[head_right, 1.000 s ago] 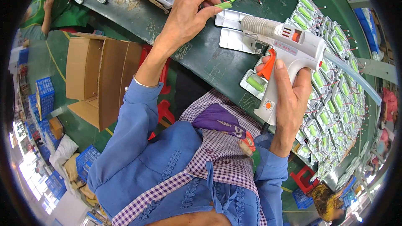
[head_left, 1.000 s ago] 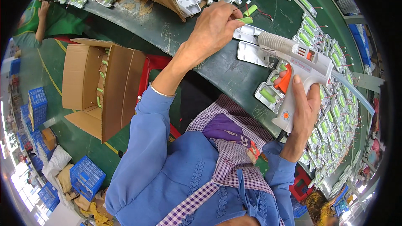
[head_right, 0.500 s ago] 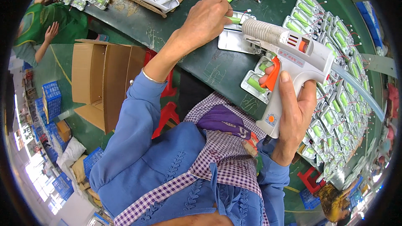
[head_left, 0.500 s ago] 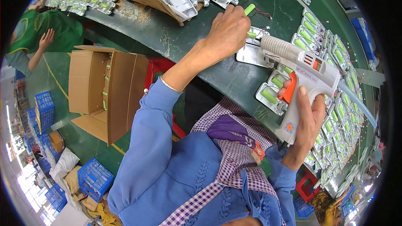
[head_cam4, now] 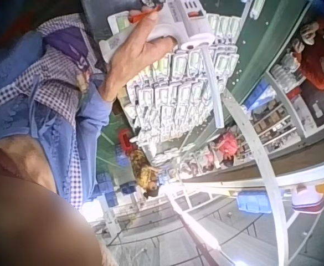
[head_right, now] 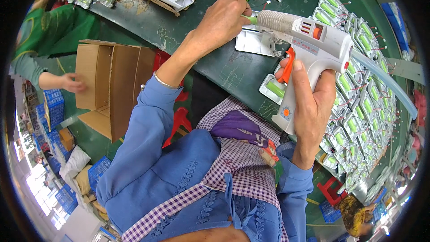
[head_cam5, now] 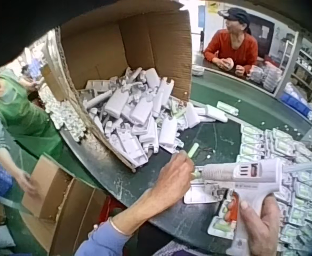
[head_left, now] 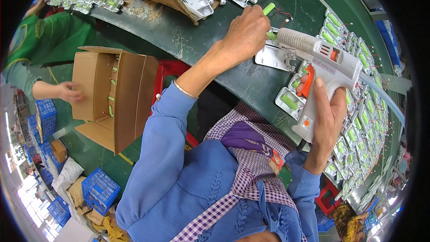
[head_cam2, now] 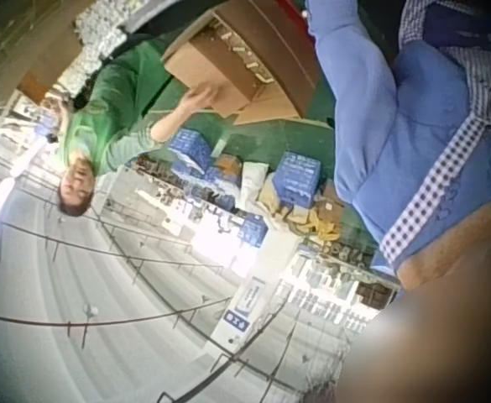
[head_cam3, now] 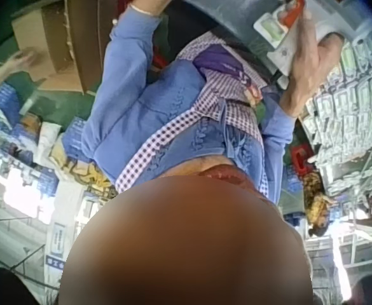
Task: Assembling electronic components into plastic housings and using a hot glue gun.
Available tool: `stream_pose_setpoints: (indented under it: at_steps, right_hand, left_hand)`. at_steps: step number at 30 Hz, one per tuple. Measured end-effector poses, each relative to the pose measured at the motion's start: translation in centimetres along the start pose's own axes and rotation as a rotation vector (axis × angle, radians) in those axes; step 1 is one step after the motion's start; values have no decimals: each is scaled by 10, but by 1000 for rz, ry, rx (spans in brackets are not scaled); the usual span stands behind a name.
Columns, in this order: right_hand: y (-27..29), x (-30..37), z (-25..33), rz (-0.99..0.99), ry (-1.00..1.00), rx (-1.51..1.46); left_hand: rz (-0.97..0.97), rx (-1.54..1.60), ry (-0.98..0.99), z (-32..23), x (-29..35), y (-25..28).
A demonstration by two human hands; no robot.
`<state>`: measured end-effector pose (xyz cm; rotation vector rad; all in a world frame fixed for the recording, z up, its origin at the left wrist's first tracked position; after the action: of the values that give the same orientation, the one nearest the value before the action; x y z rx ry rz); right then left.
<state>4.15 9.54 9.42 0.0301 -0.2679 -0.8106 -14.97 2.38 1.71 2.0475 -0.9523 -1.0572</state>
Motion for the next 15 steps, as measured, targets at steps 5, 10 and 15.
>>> stream_pose_setpoints:
  at_steps: [5,10,15]
  right_hand:
    - [4,6,1,1,8,-4]
    - [5,9,0,-16,12,20]
    - [13,10,-4,13,17,26]
  left_hand:
    - [1,-13,13,1,0,-1]
    - [-5,-15,9,3,0,-1]
    - [-24,76,-9,6,-5,9]
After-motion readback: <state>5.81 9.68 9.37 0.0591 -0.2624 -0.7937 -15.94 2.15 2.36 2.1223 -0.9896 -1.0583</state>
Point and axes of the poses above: each hand's wrist, its own x-axis away from the middle knuckle, its own y-axis out of the back of the hand, z = x × y, the point moved 4 cm from there along -x, towards the middle knuckle, and after that the axes turned 5 degrees about -y, right-handed, at the moved point
